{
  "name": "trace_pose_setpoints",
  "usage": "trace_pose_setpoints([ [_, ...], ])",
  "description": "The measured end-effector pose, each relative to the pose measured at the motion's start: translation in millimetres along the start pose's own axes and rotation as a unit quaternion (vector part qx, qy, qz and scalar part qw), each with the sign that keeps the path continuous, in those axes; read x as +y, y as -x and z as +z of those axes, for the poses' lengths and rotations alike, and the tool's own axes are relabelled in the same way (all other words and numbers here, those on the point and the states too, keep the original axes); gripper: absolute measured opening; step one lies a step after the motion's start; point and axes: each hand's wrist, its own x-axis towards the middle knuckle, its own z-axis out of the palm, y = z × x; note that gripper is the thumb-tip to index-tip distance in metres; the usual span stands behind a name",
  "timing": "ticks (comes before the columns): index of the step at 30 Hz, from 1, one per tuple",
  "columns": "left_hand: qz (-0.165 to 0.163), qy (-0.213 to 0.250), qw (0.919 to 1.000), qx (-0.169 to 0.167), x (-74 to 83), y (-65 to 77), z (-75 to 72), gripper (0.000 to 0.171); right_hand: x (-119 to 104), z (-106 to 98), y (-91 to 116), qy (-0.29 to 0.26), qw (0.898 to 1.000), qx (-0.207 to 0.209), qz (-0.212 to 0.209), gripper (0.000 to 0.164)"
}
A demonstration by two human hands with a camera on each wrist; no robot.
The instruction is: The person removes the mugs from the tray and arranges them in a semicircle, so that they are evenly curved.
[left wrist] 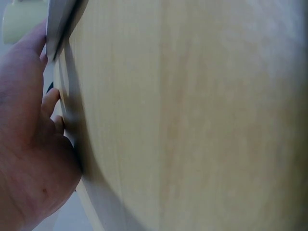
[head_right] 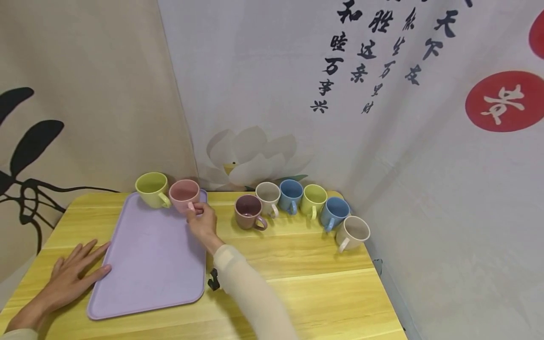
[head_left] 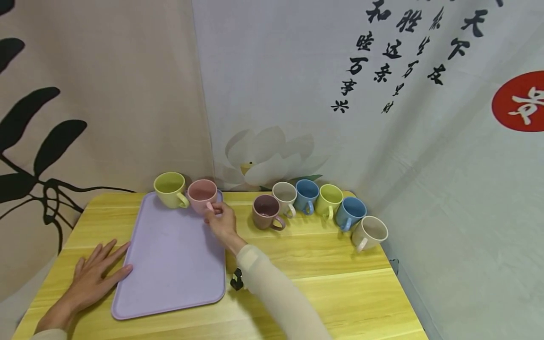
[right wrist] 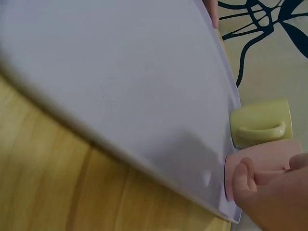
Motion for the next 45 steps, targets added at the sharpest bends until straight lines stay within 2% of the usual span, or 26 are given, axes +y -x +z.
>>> trace_pose_setpoints([
  [6, 0.001, -0.001, 1.0, 0.0, 0.1, 0.2, 0.3, 0.082, 0.4, -14.3, 3.9, -0.001, 1.0, -0.025, -0.008, 0.013],
  [11, 0.003, -0.001, 1.0, 0.0, 0.2, 0.0, -0.4, 0.082, -3.5, -28.9, 8.5, -0.015, 0.998, -0.046, -0.032, 0.015],
  [17, 0.002, 0.003, 1.0, -0.004, -0.3, -0.3, -0.5, 0.082, -5.6, -51.4, 17.1, 0.004, 0.995, -0.082, -0.058, 0.017],
  [27, 0.0, 0.002, 1.0, -0.005, -2.1, -1.3, 0.2, 0.083, -3.8, -91.5, 37.2, 0.001, 0.988, -0.122, -0.09, 0.017],
  [35, 0.009, 0.002, 1.0, 0.003, -4.1, -0.4, 1.6, 0.082, -3.1, -125.1, 52.9, -0.003, 0.982, -0.162, -0.093, 0.019],
  [45, 0.002, -0.002, 1.0, -0.002, -2.3, -0.8, 0.9, 0.083, -0.8, -166.2, 66.5, 0.019, 0.974, -0.208, -0.09, 0.024],
])
